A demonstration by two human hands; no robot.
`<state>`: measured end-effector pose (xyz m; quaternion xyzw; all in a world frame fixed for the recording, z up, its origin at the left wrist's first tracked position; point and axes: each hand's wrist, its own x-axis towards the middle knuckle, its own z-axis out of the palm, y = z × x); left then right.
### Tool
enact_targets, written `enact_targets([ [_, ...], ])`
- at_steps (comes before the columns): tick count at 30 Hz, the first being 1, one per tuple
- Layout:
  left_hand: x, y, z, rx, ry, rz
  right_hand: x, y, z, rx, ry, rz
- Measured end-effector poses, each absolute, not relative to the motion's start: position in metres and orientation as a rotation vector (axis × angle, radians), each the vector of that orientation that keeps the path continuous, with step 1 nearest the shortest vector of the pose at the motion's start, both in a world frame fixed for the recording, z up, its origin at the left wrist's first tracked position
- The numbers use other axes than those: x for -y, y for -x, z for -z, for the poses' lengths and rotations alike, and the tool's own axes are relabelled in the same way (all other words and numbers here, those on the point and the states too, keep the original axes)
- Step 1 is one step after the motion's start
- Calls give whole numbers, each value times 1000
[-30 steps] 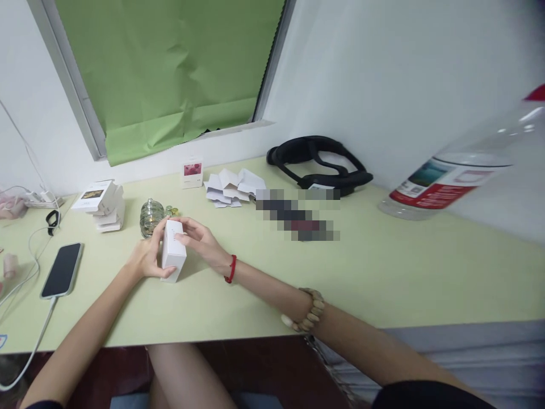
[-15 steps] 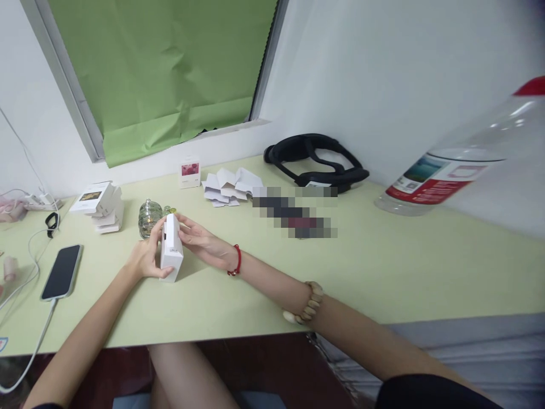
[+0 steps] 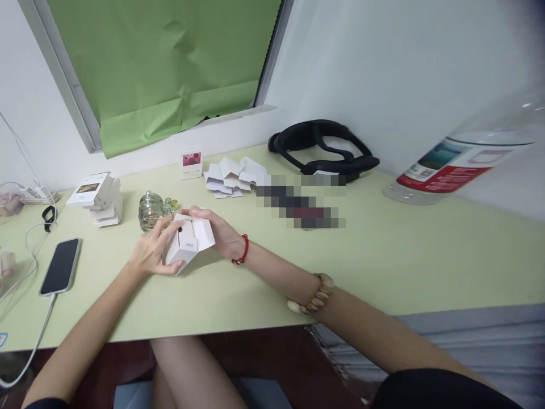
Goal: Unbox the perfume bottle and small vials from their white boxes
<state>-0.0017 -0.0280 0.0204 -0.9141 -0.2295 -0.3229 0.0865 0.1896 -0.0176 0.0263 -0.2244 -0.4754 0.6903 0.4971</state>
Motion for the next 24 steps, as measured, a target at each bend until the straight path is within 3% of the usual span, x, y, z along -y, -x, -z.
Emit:
enact_targets([
  [11, 25, -1, -18, 642, 2680, 1324, 20, -185, -25, 1216, 630, -1546],
  [24, 33, -5, -19, 541, 2439, 1359, 21, -184, -20, 1628, 575, -921],
])
